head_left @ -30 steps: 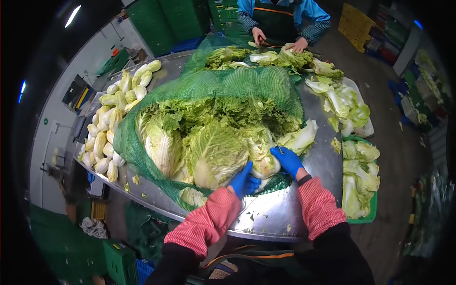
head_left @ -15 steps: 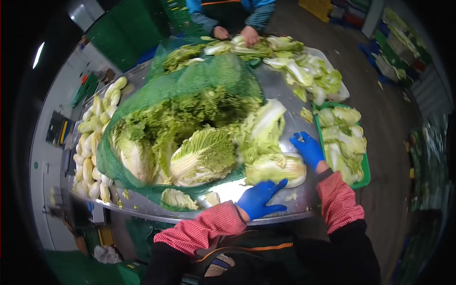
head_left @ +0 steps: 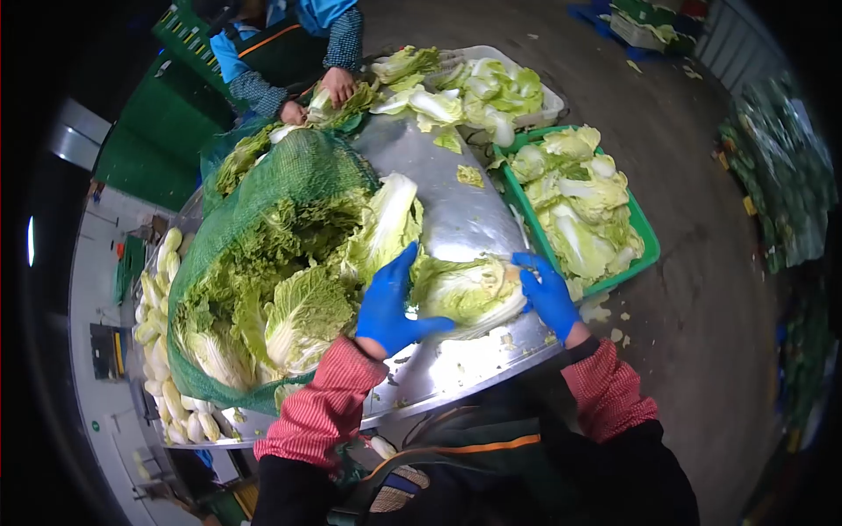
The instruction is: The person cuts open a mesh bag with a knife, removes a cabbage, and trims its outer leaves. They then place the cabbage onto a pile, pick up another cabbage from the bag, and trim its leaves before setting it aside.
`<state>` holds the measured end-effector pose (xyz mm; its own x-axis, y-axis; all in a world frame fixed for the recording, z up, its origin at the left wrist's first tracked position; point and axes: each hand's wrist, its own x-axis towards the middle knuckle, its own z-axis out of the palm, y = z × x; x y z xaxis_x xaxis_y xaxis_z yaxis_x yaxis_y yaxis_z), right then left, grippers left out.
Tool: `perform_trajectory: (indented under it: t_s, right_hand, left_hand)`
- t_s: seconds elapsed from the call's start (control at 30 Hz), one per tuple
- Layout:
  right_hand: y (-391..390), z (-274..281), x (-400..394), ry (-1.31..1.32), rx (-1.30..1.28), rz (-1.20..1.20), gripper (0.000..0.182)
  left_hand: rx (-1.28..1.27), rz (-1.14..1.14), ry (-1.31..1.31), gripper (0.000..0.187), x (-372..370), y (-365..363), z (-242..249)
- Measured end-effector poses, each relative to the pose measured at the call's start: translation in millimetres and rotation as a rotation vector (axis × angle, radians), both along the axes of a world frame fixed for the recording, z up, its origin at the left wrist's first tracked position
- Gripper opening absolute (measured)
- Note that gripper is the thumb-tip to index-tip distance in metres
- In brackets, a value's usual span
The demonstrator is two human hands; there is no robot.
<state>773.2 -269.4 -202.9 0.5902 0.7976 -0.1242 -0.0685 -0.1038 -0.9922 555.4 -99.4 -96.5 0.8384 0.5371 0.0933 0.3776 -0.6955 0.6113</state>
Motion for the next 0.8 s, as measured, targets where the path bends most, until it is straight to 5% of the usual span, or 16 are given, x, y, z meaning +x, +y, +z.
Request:
perform_trajectory:
  t_s: [0.13, 0.3, 0.43, 0.57, 0.8]
  right_hand:
    - [6.5, 12.6, 15.2, 0.303, 0.04, 0.022, 0.032]
    - [-27.0, -13.0, 18.4, 0.374, -0.152, 0.016, 0.03]
    - [-23.3, -3.0, 11.3, 0.123, -0.36, 0.146, 0.03]
    - [-0.5, 22.1, 13.0, -0.672, -0.109, 0.104, 0.027]
    - [29.8, 8.7, 31.4, -0.808, -0.471, 0.405, 0.018]
  left_hand:
    - [0.306, -0.24, 0.534, 0.136, 53.8, -26.6, -29.8]
    - [-0.15, -0.034, 0.271, 0.131, 38.5, 10.3, -70.4]
    - [-0.294, 0.025, 0.109, 0.128, 29.1, 26.7, -95.4]
    - [-0.286, 0.02, 0.116, 0.126, 31.6, 26.7, -99.9]
    - [-0.307, 0.003, 0.073, 0.123, 30.5, 28.2, -101.9]
